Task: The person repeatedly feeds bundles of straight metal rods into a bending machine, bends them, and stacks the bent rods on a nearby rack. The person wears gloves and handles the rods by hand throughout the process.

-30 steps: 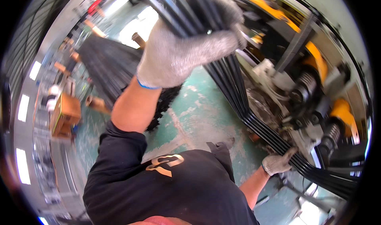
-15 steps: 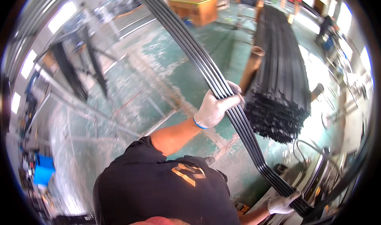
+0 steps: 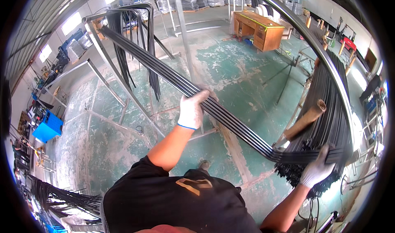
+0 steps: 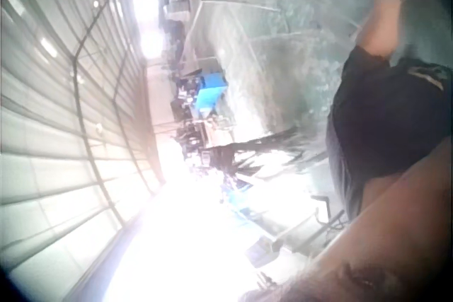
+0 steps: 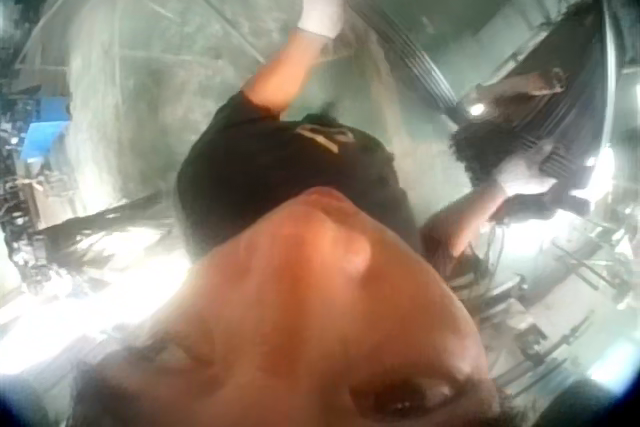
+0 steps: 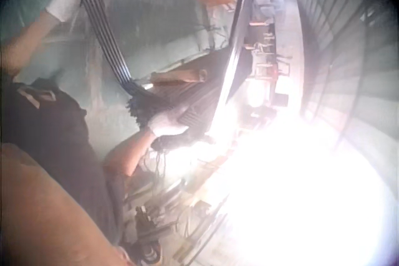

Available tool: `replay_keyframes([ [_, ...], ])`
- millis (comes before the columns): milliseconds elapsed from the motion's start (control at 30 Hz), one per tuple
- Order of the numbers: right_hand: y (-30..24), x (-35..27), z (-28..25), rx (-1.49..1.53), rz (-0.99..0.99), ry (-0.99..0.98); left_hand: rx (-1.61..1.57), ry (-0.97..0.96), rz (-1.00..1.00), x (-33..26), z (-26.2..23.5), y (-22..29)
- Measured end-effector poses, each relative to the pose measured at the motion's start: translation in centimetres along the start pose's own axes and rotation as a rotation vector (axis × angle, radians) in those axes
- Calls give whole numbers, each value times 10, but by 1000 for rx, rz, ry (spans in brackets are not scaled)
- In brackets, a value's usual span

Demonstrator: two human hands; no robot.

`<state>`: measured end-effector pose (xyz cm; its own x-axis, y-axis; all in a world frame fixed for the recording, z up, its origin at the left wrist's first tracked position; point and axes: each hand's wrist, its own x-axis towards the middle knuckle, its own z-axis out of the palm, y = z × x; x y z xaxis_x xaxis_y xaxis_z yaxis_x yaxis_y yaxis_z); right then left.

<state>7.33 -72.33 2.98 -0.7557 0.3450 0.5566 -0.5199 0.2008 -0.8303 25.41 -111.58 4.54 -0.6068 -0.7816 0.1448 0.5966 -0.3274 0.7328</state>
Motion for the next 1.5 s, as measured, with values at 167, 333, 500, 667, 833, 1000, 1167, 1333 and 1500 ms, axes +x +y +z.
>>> replay_keyframes([
  [167,-104,22,159,-74,-174,-244,-109,170,57,111,-79,38],
  [333,-245,19,346,-50,-619,-358,-93,74,186,200,-167,95],
  [500,-322,-36,472,-133,-857,-1050,-133,1,242,262,-224,165],
  [667,-214,-106,423,400,-918,-1007,-479,284,353,294,-212,201],
  [833,-4,-63,323,-73,-594,-940,-292,170,503,251,-160,171],
  [1000,170,90,142,-1047,54,-508,79,253,415,227,-96,100],
  [1167,301,209,42,-1402,307,-327,248,-176,37,196,-91,-70],
  [1333,336,243,42,-1302,302,-533,100,-126,-619,97,104,-245],
  [1500,378,251,26,-1279,165,-490,250,-235,-598,62,179,-312],
])
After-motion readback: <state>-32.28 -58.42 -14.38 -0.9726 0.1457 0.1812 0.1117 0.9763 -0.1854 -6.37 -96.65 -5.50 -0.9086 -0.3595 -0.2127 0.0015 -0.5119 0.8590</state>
